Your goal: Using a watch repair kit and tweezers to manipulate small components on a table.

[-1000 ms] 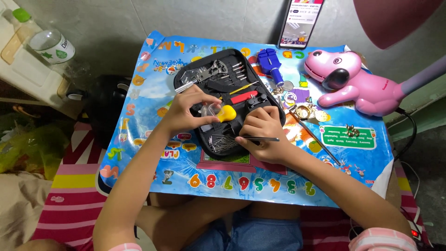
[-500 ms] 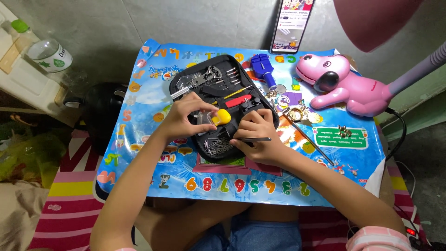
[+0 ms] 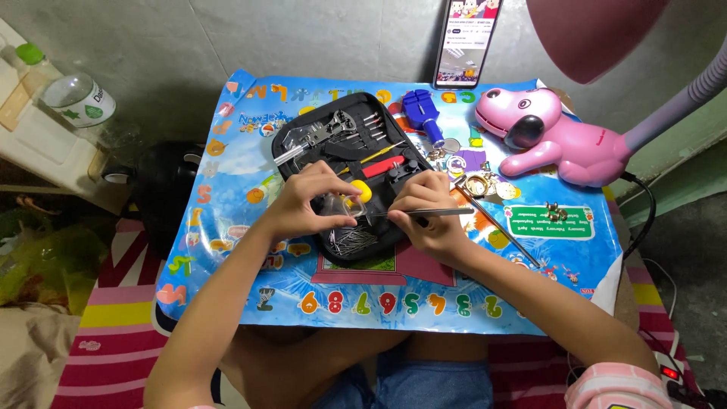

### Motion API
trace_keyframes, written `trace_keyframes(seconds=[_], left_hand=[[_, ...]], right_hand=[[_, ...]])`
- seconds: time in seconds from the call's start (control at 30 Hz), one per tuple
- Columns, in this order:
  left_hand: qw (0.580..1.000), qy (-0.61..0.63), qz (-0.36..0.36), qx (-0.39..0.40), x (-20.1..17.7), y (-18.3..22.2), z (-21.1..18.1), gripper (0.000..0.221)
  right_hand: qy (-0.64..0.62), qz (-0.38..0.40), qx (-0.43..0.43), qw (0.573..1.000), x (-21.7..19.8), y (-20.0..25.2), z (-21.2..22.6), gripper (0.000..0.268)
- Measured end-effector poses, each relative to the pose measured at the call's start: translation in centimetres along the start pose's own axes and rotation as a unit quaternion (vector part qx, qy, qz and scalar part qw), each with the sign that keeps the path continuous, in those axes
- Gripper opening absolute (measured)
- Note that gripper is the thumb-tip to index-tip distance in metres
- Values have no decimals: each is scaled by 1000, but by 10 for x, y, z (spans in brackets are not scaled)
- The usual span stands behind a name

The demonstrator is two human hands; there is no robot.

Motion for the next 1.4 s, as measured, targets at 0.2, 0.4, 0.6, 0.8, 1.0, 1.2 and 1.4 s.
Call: trace_keyframes(seconds=[0.2, 0.4, 0.6, 0.8, 1.0, 1.2, 1.4], left_hand=[[1000, -1, 4, 29, 6, -1, -7, 39], [999, 19, 25, 20, 8, 0, -11, 39], [999, 27, 29, 28, 10, 0, -16, 38], [999, 27, 28, 35, 9, 1, -15, 40], [999, 13, 16, 33, 10, 0, -19, 39], [999, 22, 11, 31, 12, -1, -21, 32], [999, 38, 22, 27, 13, -3, -25, 32]], right_hand=[[4, -21, -7, 1000, -1, -5, 6, 30], [17, -26, -19, 999, 5, -7, 12, 30], [69, -8, -69, 995, 16, -4, 14, 30], [163, -27, -150, 975, 28, 1, 24, 25], [198, -50, -163, 965, 31, 9, 17, 25], [156, -1, -134, 979, 37, 6, 12, 31], [158, 32, -120, 980, 41, 6, 10, 42]])
Point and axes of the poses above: each hand's wrist, its own y-axis away from the middle knuckle, its own x-axis out of the palm, z = x × y, the point moved 7 cm from there along -y, towards the middle knuckle, and after that the axes turned 14 degrees about -y, right-handed, at the moved point
